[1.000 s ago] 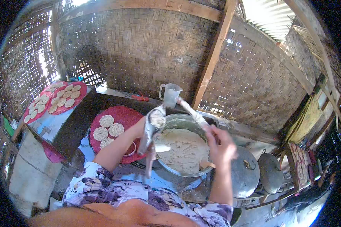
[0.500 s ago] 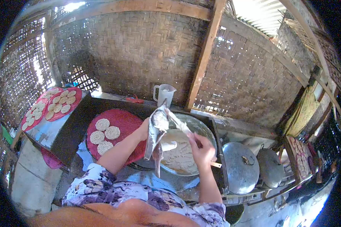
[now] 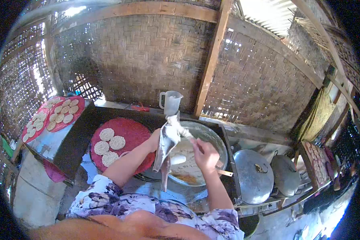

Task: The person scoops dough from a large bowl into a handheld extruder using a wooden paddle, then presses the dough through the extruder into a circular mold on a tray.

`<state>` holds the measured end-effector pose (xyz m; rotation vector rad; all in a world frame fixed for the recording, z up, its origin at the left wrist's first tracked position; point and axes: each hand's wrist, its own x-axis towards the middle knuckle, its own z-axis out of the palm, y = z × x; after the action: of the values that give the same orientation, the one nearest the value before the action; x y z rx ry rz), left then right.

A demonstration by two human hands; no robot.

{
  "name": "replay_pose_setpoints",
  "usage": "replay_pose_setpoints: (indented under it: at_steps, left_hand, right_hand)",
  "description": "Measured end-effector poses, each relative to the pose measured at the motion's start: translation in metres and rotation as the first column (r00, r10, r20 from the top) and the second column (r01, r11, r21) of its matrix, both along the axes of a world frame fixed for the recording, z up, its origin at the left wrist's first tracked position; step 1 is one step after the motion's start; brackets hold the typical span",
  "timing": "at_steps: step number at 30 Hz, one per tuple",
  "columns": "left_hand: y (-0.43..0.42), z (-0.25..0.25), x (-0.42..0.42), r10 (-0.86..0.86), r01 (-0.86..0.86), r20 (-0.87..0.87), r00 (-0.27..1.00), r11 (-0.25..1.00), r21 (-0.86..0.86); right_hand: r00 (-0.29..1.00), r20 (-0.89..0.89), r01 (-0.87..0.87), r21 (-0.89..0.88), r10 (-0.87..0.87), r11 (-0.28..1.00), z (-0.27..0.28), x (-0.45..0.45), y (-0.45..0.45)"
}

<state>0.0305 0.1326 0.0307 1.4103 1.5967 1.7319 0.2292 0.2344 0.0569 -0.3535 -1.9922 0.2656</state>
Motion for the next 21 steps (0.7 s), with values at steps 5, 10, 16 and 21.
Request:
replay_pose_setpoints:
  at_steps: [5, 10, 16, 21]
  left_hand:
    - [0.017, -0.056, -0.075, -0.134, 0.163, -0.398, 0.908, 0.986, 0.041]
    - [0.007, -0.029, -0.047, -0.317, 0.322, -0.095, 0.943, 0.946, 0.043]
    - [0.007, -0.020, -0.049, -0.116, 0.091, -0.271, 0.956, 0.990, -0.104]
    - [-0.053, 0.022, -0.027, -0.248, 0.176, 0.420, 0.873, 0.963, 0.204]
  right_hand:
    - [0.949, 0.074, -0.268, -0.313, 0.305, 0.911, -0.016, 0.029, -0.020]
    - [0.993, 0.019, -0.091, -0.491, 0.115, 0.866, -0.004, 0.022, 0.012]
    - [0.946, 0.066, -0.236, -0.528, 0.316, 0.816, -0.020, 0.031, 0.007]
    - [0.972, 0.147, -0.049, -0.639, 0.185, 0.767, -0.028, 0.055, 0.031]
